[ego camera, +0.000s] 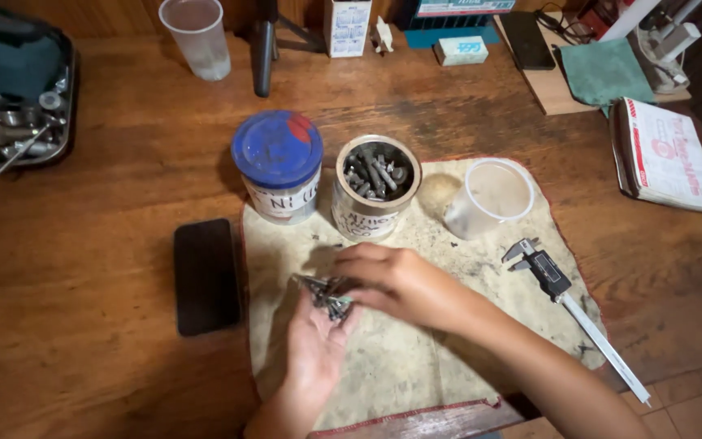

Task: Sorting and measuring metal bolts using a digital caliper and placing them into a container

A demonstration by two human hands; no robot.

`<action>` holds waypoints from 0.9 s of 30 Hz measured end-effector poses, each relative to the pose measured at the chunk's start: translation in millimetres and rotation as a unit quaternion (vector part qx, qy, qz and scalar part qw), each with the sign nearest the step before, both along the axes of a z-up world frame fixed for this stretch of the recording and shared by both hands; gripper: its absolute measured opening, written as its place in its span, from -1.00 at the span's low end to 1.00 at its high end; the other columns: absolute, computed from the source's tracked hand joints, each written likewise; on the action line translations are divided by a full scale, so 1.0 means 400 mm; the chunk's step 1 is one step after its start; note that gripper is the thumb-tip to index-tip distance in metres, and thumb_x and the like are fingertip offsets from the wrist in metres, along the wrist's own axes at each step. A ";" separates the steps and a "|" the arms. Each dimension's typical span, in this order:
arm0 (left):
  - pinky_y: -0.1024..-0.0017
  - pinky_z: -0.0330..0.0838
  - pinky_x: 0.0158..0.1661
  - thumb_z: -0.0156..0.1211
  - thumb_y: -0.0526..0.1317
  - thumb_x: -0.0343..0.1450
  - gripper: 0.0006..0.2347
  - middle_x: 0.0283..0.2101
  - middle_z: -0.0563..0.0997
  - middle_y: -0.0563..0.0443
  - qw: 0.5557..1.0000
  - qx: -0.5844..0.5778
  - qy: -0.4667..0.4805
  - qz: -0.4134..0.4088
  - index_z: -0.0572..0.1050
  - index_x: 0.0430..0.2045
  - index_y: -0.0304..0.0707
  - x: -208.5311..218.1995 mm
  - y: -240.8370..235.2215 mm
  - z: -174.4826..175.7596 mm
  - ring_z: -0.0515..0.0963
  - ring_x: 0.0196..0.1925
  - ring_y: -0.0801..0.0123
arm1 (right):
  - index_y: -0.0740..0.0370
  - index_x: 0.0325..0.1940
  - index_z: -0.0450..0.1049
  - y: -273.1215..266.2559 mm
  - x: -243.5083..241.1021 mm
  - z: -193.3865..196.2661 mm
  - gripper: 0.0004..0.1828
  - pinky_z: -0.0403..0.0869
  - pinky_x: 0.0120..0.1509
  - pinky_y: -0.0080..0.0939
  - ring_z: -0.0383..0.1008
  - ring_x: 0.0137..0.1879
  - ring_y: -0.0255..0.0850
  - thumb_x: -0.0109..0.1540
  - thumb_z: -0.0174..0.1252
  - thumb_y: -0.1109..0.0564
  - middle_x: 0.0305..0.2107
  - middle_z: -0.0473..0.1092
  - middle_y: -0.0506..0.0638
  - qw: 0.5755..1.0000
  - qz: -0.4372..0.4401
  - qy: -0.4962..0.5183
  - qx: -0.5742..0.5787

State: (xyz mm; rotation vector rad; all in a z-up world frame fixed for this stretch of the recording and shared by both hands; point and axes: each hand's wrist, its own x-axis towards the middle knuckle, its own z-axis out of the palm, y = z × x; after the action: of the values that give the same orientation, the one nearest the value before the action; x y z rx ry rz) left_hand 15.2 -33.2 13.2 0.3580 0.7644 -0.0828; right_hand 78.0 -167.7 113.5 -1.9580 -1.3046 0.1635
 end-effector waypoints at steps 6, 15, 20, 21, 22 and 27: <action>0.08 0.45 0.04 -0.03 -0.04 0.47 -0.67 -0.19 0.57 -0.38 0.999 -0.025 -0.045 0.017 0.45 -0.27 -0.44 0.003 0.025 -0.060 0.57 -0.04 -0.03 | 0.23 -0.21 0.53 -0.149 -0.003 -0.042 -0.86 0.53 -0.07 -0.24 0.58 -0.23 -0.19 0.21 0.17 0.14 -0.31 0.52 -0.02 0.991 -0.091 0.008 -0.100; 0.08 0.46 0.04 -0.30 -0.11 0.58 -0.66 -0.12 0.53 -0.39 1.000 0.011 -0.012 -0.019 0.39 -0.17 -0.48 -0.006 0.027 0.052 0.52 -0.06 0.00 | 0.19 -0.23 0.30 -0.198 -0.038 -0.138 -0.75 0.36 -0.07 -0.19 0.42 -0.20 -0.10 0.09 0.11 0.41 -0.30 0.37 0.00 0.983 -0.075 0.076 -0.151; 0.06 0.41 0.16 -0.22 -0.12 0.54 -0.69 -0.10 0.55 -0.42 1.000 0.001 -0.024 0.011 0.40 -0.20 -0.45 -0.005 0.027 0.037 0.54 -0.03 -0.03 | 0.32 0.01 0.39 -0.117 -0.069 -0.060 -0.71 0.44 0.06 -0.17 0.48 -0.04 -0.06 0.20 0.12 0.23 -0.11 0.40 0.12 0.982 -0.157 0.025 -0.101; 0.02 0.40 0.19 -0.21 -0.11 0.53 -0.69 -0.09 0.56 -0.42 0.999 0.003 -0.040 0.006 0.40 -0.18 -0.45 -0.003 0.026 0.027 0.55 -0.02 -0.04 | 0.28 -0.11 0.44 -0.099 -0.073 -0.039 -0.80 0.48 -0.13 -0.21 0.49 -0.22 -0.14 0.22 0.16 0.17 -0.25 0.41 0.03 0.980 -0.180 0.023 -0.083; 0.02 0.40 0.19 -0.21 -0.11 0.53 -0.69 -0.09 0.56 -0.42 0.999 0.004 -0.041 0.007 0.40 -0.18 -0.45 0.000 0.024 0.054 0.55 -0.02 -0.04 | 0.28 -0.11 0.44 -0.071 -0.070 -0.043 -0.80 0.48 -0.13 -0.21 0.49 -0.22 -0.14 0.22 0.16 0.17 -0.25 0.41 0.03 0.980 -0.179 0.022 -0.083; 0.21 0.23 0.19 -0.18 -0.07 0.47 -0.62 0.08 0.54 -0.13 0.998 0.030 0.054 -0.014 0.40 0.10 -0.20 0.007 0.023 0.111 0.46 0.07 0.26 | 0.39 0.04 0.38 0.028 -0.052 -0.087 -0.71 0.53 0.06 -0.12 0.52 -0.06 -0.04 0.27 0.11 0.18 -0.15 0.34 0.13 0.993 -0.113 -0.042 0.016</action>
State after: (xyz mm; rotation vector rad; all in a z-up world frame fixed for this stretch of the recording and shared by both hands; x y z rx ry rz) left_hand 17.9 -23.9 57.6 0.4238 0.8693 -0.1056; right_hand 57.1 -156.5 78.5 -2.0870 -1.1198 -0.0499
